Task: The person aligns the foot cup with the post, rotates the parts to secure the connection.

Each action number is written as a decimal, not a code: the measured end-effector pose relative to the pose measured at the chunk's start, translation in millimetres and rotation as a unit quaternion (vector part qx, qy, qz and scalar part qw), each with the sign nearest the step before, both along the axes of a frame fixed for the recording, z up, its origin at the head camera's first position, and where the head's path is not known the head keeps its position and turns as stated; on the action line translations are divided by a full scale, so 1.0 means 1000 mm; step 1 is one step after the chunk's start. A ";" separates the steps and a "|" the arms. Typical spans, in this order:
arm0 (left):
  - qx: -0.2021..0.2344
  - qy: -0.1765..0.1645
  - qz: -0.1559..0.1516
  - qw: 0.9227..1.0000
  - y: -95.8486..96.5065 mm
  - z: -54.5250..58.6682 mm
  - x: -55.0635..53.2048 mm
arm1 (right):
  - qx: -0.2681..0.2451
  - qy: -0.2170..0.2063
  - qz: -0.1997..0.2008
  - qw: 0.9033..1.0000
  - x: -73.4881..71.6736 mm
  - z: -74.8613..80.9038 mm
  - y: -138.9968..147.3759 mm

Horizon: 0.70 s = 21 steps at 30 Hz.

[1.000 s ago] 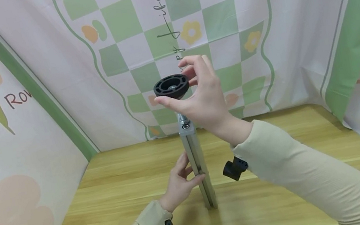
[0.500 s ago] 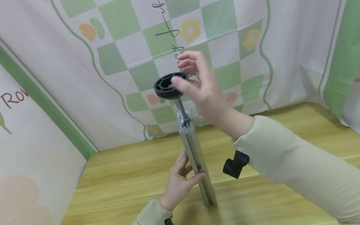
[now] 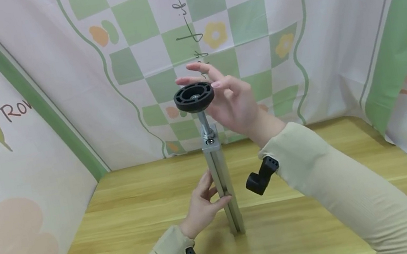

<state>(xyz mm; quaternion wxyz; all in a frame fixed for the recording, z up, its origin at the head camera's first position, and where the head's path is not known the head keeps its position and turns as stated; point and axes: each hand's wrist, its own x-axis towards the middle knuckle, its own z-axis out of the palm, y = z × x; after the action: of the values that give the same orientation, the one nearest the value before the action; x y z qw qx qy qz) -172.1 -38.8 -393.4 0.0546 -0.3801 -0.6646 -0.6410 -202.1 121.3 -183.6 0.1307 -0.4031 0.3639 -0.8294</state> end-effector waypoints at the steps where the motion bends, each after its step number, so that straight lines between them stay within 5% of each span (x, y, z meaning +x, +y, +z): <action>1: 0.000 0.002 0.000 1.000 0.000 0.000 0.000 | -0.006 0.000 0.017 1.000 -0.001 0.000 0.000; 5: 0.001 0.009 0.000 1.000 -0.001 0.000 0.002 | -0.017 -0.008 0.056 0.998 -0.001 -0.002 0.000; 21: -0.001 -0.003 0.003 1.000 0.000 0.000 0.006 | -0.019 0.009 0.062 0.998 0.002 -0.006 0.000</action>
<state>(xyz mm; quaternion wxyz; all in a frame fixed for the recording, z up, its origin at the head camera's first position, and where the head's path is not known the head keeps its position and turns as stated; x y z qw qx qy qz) -166.0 -39.1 -393.4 0.0542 -0.3759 -0.6667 -0.6414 -200.3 121.5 -190.0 0.1707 -0.4350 0.3239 -0.8226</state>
